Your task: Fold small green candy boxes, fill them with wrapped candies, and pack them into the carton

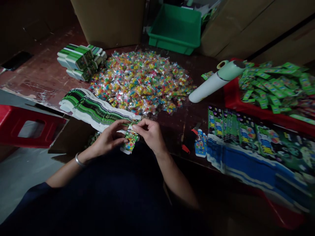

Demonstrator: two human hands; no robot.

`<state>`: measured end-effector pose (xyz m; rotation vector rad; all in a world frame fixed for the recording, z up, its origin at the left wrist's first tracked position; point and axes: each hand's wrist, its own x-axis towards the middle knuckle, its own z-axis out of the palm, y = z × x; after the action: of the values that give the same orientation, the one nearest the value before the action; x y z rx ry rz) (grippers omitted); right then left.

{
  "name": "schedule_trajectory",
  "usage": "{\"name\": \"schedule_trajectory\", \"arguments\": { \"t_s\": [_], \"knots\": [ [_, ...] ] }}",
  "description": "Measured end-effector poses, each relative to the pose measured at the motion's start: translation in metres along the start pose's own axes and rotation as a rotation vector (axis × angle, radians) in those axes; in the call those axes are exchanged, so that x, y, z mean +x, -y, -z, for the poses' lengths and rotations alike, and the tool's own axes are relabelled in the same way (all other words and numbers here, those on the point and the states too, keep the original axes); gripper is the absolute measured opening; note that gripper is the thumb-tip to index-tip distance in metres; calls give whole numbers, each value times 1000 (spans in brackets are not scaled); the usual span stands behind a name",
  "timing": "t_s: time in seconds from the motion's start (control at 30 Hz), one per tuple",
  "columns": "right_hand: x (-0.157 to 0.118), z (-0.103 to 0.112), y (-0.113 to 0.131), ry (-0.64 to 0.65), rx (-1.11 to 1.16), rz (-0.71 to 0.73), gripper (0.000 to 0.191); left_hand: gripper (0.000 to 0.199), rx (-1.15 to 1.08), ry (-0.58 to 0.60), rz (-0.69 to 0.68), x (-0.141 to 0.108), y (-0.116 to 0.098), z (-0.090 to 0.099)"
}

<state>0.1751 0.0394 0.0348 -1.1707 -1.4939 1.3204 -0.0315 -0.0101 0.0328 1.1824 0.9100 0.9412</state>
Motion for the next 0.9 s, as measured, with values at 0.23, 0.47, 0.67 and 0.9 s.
{"name": "schedule_trajectory", "arguments": {
  "t_s": [0.23, 0.47, 0.67, 0.9],
  "knots": [
    [-15, -11, 1, -69, -151, 254, 21, 47, -53, -92, 26, 2, 1, -1],
    [0, 14, -19, 49, -185, 249, 28, 42, -167, -161, 51, 9, 2, 2],
    [63, 58, -58, -251, -811, 282, 37, 50, -142, -246, 94, 15, 5, 12],
    [71, 60, -72, -301, -857, 330, 15, 50, -274, -196, 190, 12, 1, 11]
  ]
}}
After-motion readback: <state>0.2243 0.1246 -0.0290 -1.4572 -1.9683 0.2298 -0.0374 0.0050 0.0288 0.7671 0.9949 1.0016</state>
